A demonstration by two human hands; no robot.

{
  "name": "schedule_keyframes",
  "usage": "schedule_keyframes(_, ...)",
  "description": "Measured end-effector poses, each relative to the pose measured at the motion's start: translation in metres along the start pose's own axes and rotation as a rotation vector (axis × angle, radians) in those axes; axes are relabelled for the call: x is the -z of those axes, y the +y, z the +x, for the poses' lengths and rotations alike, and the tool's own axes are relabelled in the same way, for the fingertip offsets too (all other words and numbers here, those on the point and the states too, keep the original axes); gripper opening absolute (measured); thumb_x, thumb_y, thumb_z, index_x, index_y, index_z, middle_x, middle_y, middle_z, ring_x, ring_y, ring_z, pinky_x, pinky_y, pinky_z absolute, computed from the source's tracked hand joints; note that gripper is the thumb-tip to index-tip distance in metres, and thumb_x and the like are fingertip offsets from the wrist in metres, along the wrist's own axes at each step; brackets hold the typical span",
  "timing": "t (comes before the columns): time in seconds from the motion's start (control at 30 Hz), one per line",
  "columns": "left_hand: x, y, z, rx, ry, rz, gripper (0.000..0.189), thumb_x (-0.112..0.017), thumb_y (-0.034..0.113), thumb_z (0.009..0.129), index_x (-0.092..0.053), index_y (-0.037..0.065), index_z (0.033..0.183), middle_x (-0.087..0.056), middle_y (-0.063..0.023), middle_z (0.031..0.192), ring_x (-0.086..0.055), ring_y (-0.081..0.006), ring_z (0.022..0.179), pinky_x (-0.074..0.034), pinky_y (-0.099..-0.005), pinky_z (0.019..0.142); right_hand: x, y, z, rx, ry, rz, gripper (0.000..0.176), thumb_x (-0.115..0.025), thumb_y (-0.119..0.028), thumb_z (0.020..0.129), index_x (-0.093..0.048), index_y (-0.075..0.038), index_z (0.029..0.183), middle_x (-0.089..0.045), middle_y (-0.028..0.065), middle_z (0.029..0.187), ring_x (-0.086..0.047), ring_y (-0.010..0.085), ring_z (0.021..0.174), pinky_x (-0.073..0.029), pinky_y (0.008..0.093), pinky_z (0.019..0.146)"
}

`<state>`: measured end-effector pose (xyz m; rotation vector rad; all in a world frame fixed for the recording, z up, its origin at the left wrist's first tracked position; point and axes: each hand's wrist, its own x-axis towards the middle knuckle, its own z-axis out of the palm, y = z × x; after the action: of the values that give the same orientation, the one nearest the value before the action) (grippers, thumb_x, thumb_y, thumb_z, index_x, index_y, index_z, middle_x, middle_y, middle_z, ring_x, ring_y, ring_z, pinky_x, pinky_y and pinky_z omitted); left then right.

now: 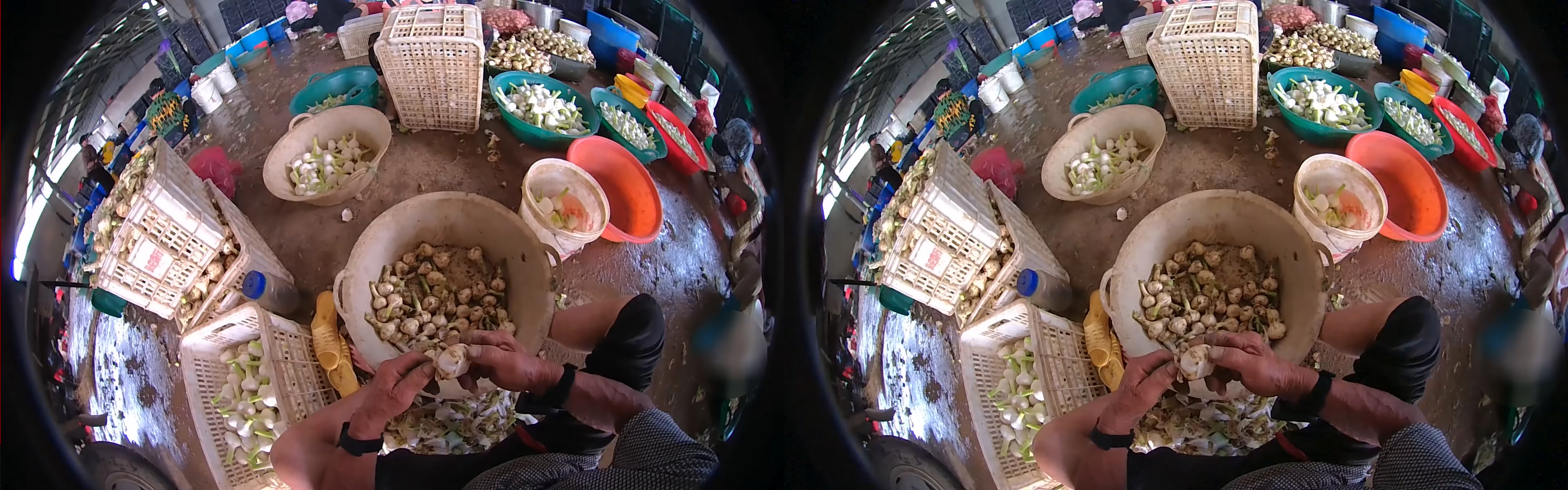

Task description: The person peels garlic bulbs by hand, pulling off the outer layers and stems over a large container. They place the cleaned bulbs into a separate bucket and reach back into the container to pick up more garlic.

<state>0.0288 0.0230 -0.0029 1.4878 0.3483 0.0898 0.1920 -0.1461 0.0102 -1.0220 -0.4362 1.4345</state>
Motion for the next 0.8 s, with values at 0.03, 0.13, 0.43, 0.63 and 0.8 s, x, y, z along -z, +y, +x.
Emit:
schedule_keyframes(0.03, 0.000, 0.001, 0.000, -0.001, 0.005, -0.002, 0.030, -0.061, 0.027, 0.095, -0.063, -0.003, 0.103, -0.067, -0.0045, 0.084, -0.064, -0.0113, 0.078, -0.050, -0.0259, 0.070, -0.001, -0.001, 0.000, 0.046, 0.001, -0.036, 0.036, -0.051, -0.023, 0.098, -0.055, 0.004, 0.122, -0.065, 0.0089, 0.091, -0.063, 0.0148, 0.073, -0.052, 0.0284, 0.066)
schedule_keyframes(0.13, 0.000, 0.002, 0.000, 0.023, -0.009, -0.114, 0.034, -0.062, 0.030, 0.095, -0.063, -0.003, 0.105, -0.066, -0.0051, 0.088, -0.064, -0.0113, 0.078, -0.050, -0.0259, 0.070, 0.000, -0.002, 0.002, 0.101, -0.018, -0.143, 0.039, -0.055, -0.017, 0.096, -0.052, 0.003, 0.129, -0.065, 0.0081, 0.096, -0.063, 0.0138, 0.078, -0.052, 0.0287, 0.069)
schedule_keyframes(0.43, -0.003, 0.000, 0.001, 0.079, -0.034, -0.411, 0.049, -0.064, 0.028, 0.094, -0.051, -0.005, 0.128, -0.065, -0.0100, 0.104, -0.065, -0.0163, 0.086, -0.053, -0.0287, 0.077, -0.004, -0.004, 0.000, 0.247, -0.042, -0.379, 0.053, -0.065, -0.004, 0.086, -0.046, 0.000, 0.135, -0.061, 0.0093, 0.118, -0.059, 0.0149, 0.106, -0.047, 0.0311, 0.094)
schedule_keyframes(0.63, -0.006, -0.006, 0.003, 0.123, -0.026, -0.592, 0.055, -0.064, 0.018, 0.092, -0.043, -0.006, 0.137, -0.061, -0.0148, 0.119, -0.061, -0.0203, 0.106, -0.051, -0.0324, 0.090, -0.004, -0.003, 0.002, 0.291, -0.056, -0.508, 0.053, -0.066, -0.006, 0.086, -0.045, 0.000, 0.135, -0.061, 0.0102, 0.117, -0.060, 0.0158, 0.105, -0.049, 0.0326, 0.092)
schedule_keyframes(0.8, -0.005, -0.006, 0.003, 0.048, -0.004, -0.652, 0.054, -0.065, 0.007, 0.088, -0.044, -0.005, 0.136, -0.059, -0.0151, 0.126, -0.057, -0.0209, 0.115, -0.046, -0.0353, 0.100, -0.004, 0.002, 0.003, 0.317, 0.043, -0.695, 0.052, -0.066, -0.010, 0.087, -0.046, 0.000, 0.133, -0.064, 0.0121, 0.109, -0.064, 0.0181, 0.098, -0.052, 0.0342, 0.085)
